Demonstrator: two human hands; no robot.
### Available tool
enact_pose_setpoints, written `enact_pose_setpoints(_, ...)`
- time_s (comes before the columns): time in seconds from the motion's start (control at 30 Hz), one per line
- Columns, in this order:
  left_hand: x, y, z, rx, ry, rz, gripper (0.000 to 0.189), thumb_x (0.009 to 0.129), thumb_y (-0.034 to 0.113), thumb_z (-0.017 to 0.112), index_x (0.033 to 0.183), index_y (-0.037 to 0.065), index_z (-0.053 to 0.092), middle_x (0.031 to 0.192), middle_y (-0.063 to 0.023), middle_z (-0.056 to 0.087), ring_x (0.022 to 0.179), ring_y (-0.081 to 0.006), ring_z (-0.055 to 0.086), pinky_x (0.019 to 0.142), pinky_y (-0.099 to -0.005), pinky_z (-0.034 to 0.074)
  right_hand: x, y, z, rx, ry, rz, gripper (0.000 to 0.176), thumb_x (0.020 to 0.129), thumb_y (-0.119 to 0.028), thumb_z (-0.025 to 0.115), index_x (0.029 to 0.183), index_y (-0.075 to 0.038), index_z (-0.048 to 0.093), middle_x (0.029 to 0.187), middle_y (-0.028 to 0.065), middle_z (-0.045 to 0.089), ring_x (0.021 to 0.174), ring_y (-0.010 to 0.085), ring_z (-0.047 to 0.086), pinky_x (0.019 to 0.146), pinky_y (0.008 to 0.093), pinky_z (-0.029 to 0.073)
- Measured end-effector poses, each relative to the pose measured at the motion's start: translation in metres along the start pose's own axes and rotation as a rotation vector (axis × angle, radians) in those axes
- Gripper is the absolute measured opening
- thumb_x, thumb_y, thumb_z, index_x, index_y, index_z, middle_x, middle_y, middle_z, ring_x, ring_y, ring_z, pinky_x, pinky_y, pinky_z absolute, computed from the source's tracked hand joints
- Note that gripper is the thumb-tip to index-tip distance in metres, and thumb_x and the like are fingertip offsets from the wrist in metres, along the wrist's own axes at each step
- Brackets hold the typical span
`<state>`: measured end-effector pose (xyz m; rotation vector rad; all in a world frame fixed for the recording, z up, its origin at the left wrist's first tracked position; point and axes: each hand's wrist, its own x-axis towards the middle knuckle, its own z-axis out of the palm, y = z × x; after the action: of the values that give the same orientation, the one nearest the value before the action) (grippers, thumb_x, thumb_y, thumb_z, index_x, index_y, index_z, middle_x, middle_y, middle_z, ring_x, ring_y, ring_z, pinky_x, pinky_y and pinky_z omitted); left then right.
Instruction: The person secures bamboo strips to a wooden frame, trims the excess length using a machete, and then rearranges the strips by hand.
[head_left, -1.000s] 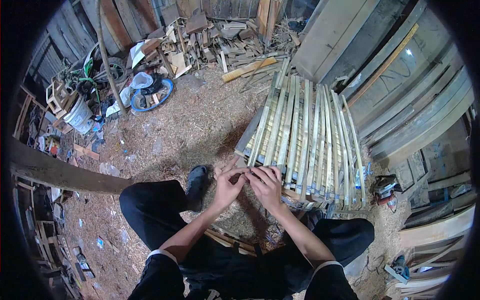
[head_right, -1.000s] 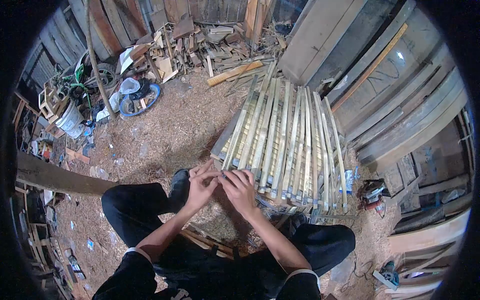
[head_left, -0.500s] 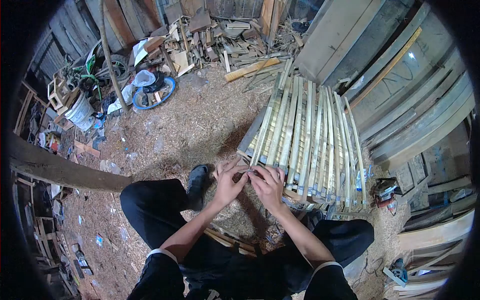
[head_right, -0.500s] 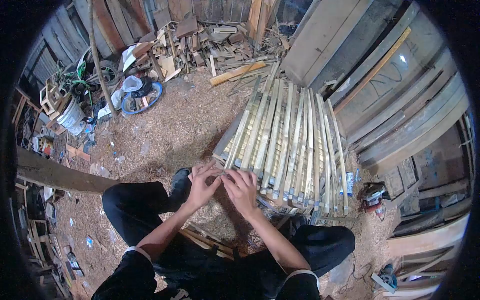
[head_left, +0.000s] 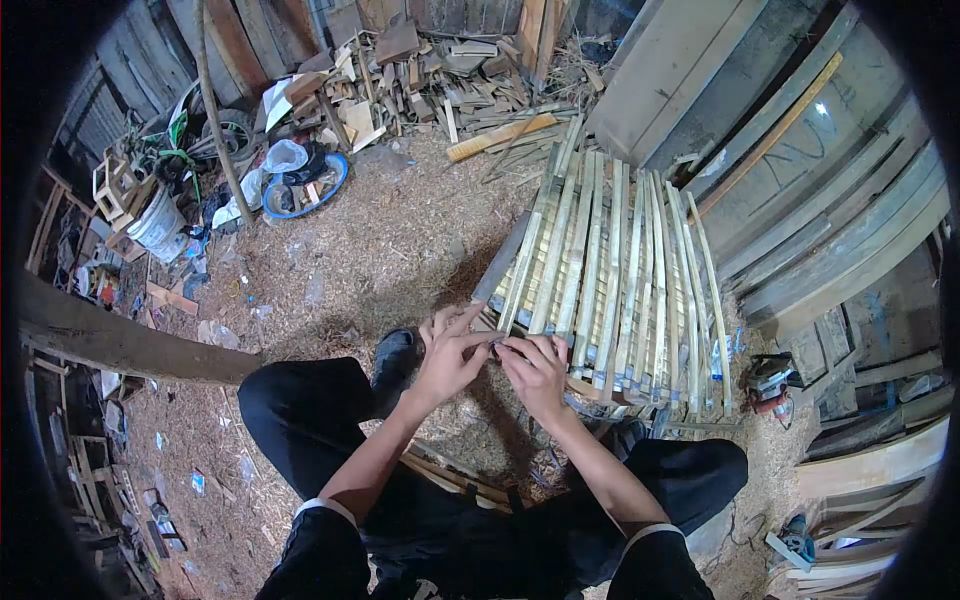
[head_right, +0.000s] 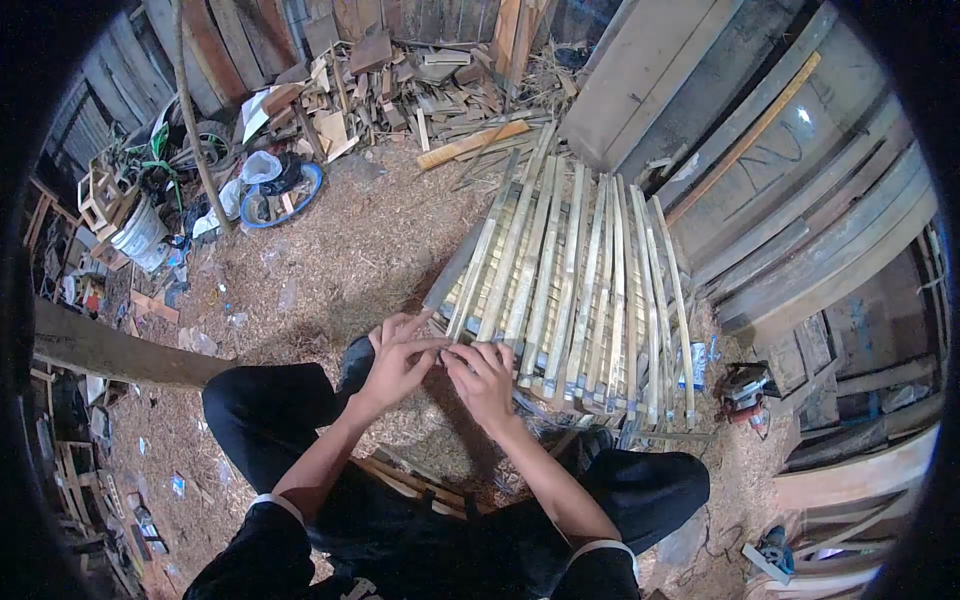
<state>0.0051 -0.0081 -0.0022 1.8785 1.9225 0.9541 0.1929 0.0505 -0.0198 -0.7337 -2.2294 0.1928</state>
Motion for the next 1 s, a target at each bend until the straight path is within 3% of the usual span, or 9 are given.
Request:
enact_pose_setpoints(0.17,0.005,-0.008,-0.004,0.095,-0.019,0.11,0.023,0.09,0.015,0.074,0.111,0.017,0.081,0.139,0.0012,0.068,0.128,-0.0264,0.053,0.109,-0.0509,0.028,0.001,0.0,-0.001,-0.001,-0.011,-0.007,0.017,0.083,-0.012,0.082,0.1,-0.01,0.079,0.106,-0.0007,0.074,0.099,0.0196,0.063,0.094,0.0398,0.038)
enact_pose_setpoints(0.3,0.009,-0.004,-0.004,0.104,0.038,0.149,0.016,0.087,0.015,0.076,0.103,0.013,0.078,0.123,0.001,0.073,0.123,-0.0268,0.055,0.107,-0.0511,0.028,0.009,-0.002,-0.004,0.055,-0.04,0.041,0.014,0.083,-0.012,0.081,0.097,-0.011,0.079,0.104,-0.0007,0.075,0.099,0.0192,0.063,0.095,0.0396,0.038)
enact_pose_setpoints(0.37,0.008,-0.002,-0.003,0.14,0.073,0.079,0.013,0.082,0.016,0.077,0.094,0.011,0.073,0.109,0.0,0.072,0.12,-0.0277,0.056,0.106,-0.0514,0.029,0.016,-0.006,-0.008,0.166,-0.049,0.172,0.009,0.086,-0.013,0.078,0.095,-0.011,0.077,0.105,-0.0004,0.073,0.102,0.0197,0.062,0.097,0.0404,0.035)
enact_pose_setpoints(0.47,0.007,-0.003,-0.005,0.098,0.05,0.056,0.017,0.077,0.016,0.078,0.088,0.011,0.066,0.105,-0.002,0.068,0.12,-0.0287,0.055,0.105,-0.0521,0.029,0.023,-0.008,-0.014,0.186,-0.156,0.232,0.008,0.088,-0.014,0.074,0.095,-0.011,0.074,0.107,-0.0004,0.071,0.106,0.0205,0.059,0.099,0.0414,0.032)
enact_pose_setpoints(0.57,0.007,-0.004,-0.007,0.089,0.085,0.036,0.017,0.076,0.016,0.077,0.087,0.011,0.065,0.114,-0.0037,0.068,0.123,-0.0305,0.053,0.106,-0.0535,0.029,0.026,-0.008,-0.017,0.148,-0.191,0.253,0.006,0.089,-0.014,0.071,0.093,-0.011,0.069,0.112,-0.0002,0.066,0.112,0.0214,0.056,0.098,0.0434,0.03)
enact_pose_setpoints(0.73,0.0,-0.006,-0.017,0.18,0.12,0.079,0.023,0.072,0.016,0.08,0.087,0.009,0.064,0.113,-0.0062,0.065,0.12,-0.032,0.053,0.106,-0.0537,0.03,0.025,-0.006,-0.02,0.053,-0.201,0.265,0.01,0.087,-0.016,0.072,0.092,-0.011,0.066,0.115,0.0037,0.062,0.117,0.0249,0.052,0.097,0.0456,0.028)
enact_pose_setpoints(0.93,-0.003,0.004,-0.028,0.223,0.064,0.1,0.021,0.078,0.024,0.076,0.09,0.009,0.065,0.102,-0.0067,0.067,0.114,-0.0295,0.056,0.102,-0.0508,0.034,0.027,0.0,-0.022,0.116,-0.298,0.303,0.008,0.092,-0.02,0.07,0.097,-0.013,0.068,0.109,0.0024,0.064,0.117,0.0244,0.052,0.097,0.0453,0.027)
enact_pose_setpoints(1.0,-0.007,0.01,-0.023,0.164,-0.049,0.045,0.023,0.081,0.023,0.075,0.1,0.01,0.069,0.093,-0.007,0.069,0.107,-0.0292,0.06,0.102,-0.0502,0.035,0.027,0.002,-0.021,0.11,-0.313,0.305,0.008,0.095,-0.022,0.069,0.098,-0.015,0.069,0.107,0.0015,0.065,0.117,0.0245,0.052,0.098,0.0461,0.027)
